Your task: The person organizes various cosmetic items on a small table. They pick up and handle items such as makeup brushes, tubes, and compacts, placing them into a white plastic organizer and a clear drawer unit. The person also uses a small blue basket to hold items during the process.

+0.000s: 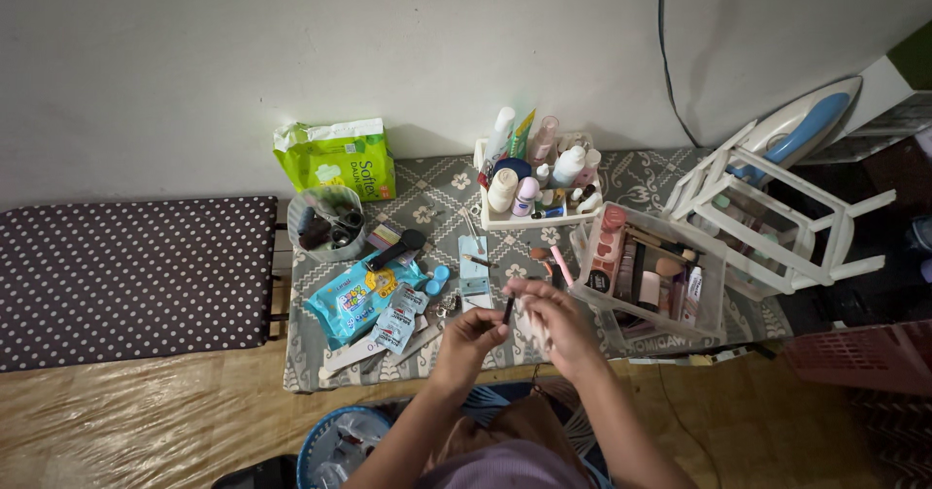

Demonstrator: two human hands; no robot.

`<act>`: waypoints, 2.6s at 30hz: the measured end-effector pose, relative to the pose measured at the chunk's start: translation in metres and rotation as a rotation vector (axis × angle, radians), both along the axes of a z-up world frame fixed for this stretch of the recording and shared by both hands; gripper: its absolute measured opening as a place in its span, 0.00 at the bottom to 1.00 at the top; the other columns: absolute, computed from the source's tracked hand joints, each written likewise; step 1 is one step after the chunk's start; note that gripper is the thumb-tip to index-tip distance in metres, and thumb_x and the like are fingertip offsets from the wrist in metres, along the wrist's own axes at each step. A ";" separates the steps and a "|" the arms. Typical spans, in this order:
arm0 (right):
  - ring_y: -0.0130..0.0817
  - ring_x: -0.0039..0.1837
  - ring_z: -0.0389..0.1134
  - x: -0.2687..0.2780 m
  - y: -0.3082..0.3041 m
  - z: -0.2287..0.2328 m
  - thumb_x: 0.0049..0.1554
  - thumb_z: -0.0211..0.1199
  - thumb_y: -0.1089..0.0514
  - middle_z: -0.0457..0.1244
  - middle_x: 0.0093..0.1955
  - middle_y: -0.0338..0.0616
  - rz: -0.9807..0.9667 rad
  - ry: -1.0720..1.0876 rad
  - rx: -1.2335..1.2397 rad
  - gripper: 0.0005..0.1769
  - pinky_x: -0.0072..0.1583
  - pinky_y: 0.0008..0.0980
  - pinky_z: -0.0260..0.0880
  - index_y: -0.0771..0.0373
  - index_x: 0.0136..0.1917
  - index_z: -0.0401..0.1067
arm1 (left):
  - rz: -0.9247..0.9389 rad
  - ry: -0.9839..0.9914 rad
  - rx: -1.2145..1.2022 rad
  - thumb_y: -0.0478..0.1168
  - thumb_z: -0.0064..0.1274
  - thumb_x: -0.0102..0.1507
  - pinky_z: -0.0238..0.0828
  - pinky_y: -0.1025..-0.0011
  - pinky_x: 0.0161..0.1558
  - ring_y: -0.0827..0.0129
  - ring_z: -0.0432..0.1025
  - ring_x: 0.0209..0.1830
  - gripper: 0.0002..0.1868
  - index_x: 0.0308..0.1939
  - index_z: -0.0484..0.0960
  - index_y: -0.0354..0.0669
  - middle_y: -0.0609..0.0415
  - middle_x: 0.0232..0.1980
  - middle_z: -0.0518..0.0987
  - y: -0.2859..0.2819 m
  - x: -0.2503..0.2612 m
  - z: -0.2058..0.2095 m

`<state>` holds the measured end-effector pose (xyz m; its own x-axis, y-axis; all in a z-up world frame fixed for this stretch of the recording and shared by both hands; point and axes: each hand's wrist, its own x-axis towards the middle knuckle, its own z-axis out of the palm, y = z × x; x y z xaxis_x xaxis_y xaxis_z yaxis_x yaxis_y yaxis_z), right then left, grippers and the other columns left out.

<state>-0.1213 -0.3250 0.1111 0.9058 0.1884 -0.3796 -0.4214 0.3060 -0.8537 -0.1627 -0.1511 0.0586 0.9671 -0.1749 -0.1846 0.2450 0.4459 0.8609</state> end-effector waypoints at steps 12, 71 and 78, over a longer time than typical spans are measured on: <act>0.25 0.51 0.70 -0.005 0.004 -0.010 0.59 0.66 0.62 0.72 0.49 0.40 0.134 -0.191 -0.163 0.08 0.56 0.28 0.73 0.63 0.53 0.79 | 0.120 0.019 0.095 0.26 0.60 0.61 0.76 0.77 0.42 0.77 0.75 0.38 0.07 0.41 0.78 0.34 0.55 0.40 0.81 -0.004 0.007 -0.003; 0.52 0.43 0.71 -0.006 -0.305 -0.088 0.57 0.65 0.40 0.69 0.37 0.55 -0.466 -0.134 -1.362 0.22 0.45 0.46 0.70 0.60 0.50 0.79 | -0.059 -0.305 1.332 0.49 0.55 0.64 0.72 0.51 0.41 0.42 0.74 0.48 0.24 0.59 0.76 0.40 0.36 0.58 0.74 -0.190 0.114 0.030; 0.56 0.40 0.70 -0.014 -0.296 -0.065 0.57 0.67 0.36 0.67 0.36 0.55 -0.618 -0.339 -1.511 0.27 0.42 0.48 0.69 0.64 0.50 0.74 | -0.490 -1.170 1.453 0.36 0.54 0.58 0.77 0.62 0.46 0.58 0.76 0.49 0.09 0.41 0.84 0.44 0.51 0.47 0.80 -0.235 0.069 0.014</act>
